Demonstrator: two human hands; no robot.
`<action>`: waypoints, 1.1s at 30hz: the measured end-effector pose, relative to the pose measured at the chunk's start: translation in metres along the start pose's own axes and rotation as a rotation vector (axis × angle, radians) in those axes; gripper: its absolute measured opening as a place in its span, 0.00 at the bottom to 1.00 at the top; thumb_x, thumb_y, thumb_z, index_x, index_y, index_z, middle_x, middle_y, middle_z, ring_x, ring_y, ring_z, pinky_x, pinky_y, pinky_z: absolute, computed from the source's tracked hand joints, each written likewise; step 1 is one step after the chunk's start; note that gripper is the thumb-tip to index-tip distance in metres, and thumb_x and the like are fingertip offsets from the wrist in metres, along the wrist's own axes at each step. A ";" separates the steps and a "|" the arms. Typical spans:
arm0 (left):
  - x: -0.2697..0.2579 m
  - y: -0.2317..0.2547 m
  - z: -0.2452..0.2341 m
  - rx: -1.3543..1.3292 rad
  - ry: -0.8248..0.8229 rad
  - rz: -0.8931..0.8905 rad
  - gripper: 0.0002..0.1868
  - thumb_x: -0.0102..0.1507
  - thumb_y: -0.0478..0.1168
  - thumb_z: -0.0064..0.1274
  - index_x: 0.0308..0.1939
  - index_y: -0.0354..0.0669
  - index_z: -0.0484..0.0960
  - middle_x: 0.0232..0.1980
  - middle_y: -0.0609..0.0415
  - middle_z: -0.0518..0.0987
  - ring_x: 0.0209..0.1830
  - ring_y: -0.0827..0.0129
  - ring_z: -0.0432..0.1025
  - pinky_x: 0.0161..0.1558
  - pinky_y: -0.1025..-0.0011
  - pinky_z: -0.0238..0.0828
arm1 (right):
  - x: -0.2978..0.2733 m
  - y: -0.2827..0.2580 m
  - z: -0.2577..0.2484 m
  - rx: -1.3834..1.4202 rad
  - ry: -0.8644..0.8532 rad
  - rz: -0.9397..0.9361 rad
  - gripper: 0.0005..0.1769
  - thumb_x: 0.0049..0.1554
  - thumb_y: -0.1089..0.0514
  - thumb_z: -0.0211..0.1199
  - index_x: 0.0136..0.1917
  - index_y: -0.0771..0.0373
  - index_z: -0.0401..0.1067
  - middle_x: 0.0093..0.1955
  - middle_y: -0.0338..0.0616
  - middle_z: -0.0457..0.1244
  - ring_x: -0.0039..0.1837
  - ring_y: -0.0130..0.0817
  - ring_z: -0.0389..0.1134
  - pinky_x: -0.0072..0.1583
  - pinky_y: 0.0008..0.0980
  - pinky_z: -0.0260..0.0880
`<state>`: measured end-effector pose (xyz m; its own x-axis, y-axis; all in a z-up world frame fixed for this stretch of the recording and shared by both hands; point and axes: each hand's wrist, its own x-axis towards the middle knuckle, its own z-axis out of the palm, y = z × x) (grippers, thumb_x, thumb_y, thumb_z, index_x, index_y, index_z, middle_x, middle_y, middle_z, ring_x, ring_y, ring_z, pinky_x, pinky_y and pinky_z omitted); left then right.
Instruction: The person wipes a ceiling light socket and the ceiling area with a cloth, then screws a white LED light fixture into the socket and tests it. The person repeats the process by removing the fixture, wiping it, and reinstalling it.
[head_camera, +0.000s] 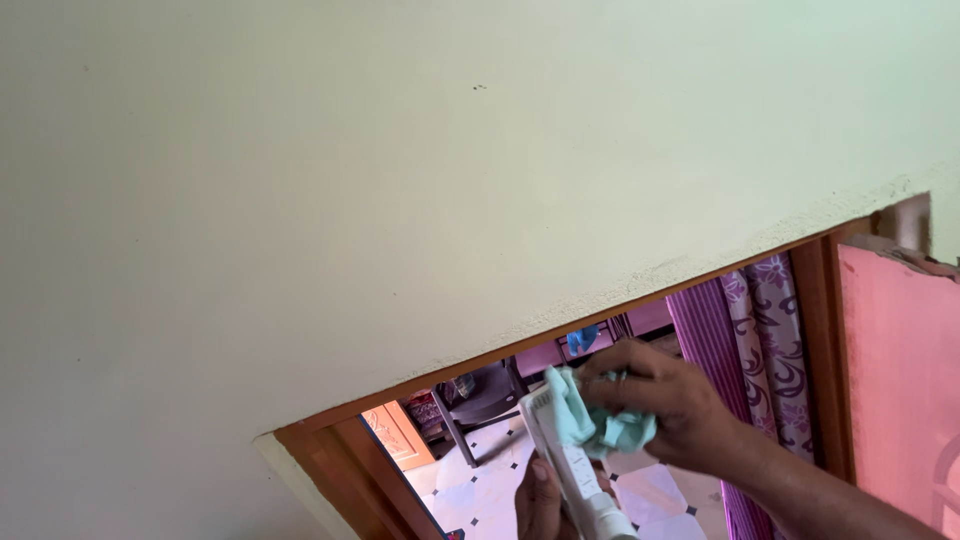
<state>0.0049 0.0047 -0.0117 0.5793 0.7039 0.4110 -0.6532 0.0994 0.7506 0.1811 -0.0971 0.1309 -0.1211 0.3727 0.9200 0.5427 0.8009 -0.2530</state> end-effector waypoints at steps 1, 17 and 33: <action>-0.001 -0.004 -0.001 0.004 0.055 -0.021 0.37 0.67 0.60 0.42 0.68 0.31 0.68 0.43 0.40 0.82 0.38 0.58 0.80 0.41 0.58 0.82 | 0.001 0.000 -0.001 0.000 -0.032 -0.030 0.21 0.49 0.58 0.80 0.57 0.57 0.80 0.60 0.43 0.68 0.61 0.34 0.74 0.55 0.32 0.78; 0.002 -0.028 -0.004 0.168 0.265 -0.003 0.31 0.68 0.53 0.44 0.65 0.29 0.73 0.47 0.38 0.83 0.42 0.57 0.80 0.45 0.58 0.80 | 0.020 0.007 -0.019 -0.023 -0.067 -0.214 0.17 0.49 0.58 0.77 0.53 0.60 0.81 0.55 0.40 0.70 0.58 0.35 0.74 0.54 0.32 0.77; -0.010 -0.001 -0.010 0.029 0.069 0.026 0.36 0.71 0.61 0.37 0.65 0.29 0.67 0.38 0.37 0.81 0.30 0.53 0.79 0.35 0.56 0.80 | -0.019 0.014 0.021 0.188 0.065 -0.049 0.22 0.50 0.66 0.74 0.59 0.62 0.78 0.51 0.44 0.67 0.49 0.30 0.72 0.45 0.26 0.74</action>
<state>-0.0045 0.0047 -0.0216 0.5268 0.7528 0.3947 -0.6527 0.0609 0.7552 0.1735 -0.0836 0.1036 -0.0859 0.3049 0.9485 0.3724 0.8928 -0.2533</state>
